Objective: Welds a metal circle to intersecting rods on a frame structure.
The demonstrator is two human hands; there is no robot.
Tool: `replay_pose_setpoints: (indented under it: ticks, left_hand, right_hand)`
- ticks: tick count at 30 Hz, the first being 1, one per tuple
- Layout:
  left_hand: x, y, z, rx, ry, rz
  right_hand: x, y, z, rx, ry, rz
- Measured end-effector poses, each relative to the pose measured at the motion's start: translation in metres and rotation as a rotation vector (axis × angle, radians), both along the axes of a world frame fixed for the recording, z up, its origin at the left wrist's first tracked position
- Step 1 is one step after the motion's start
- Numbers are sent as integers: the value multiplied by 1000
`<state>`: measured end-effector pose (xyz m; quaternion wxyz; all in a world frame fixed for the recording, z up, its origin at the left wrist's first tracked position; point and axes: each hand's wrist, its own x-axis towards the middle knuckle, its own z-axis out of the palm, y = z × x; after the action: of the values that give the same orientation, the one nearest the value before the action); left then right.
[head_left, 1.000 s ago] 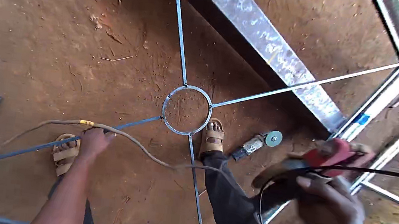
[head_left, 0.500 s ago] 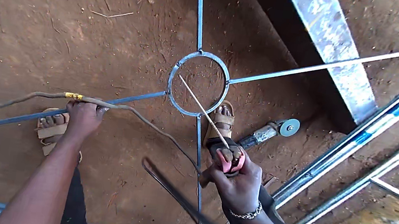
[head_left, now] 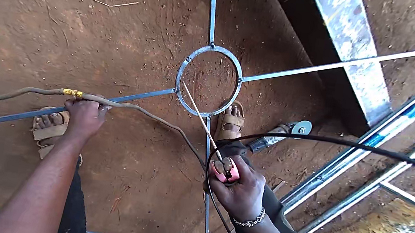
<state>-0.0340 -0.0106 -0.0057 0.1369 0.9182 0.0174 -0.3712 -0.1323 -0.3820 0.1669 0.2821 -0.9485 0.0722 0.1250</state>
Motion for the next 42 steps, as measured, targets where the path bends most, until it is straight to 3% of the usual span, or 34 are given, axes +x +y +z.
replay_pose_setpoints:
  ticks: [42]
  left_hand:
    - [1, -2, 2, 29, 22, -15]
  right_hand:
    - [-6, 15, -3, 20, 49, -4]
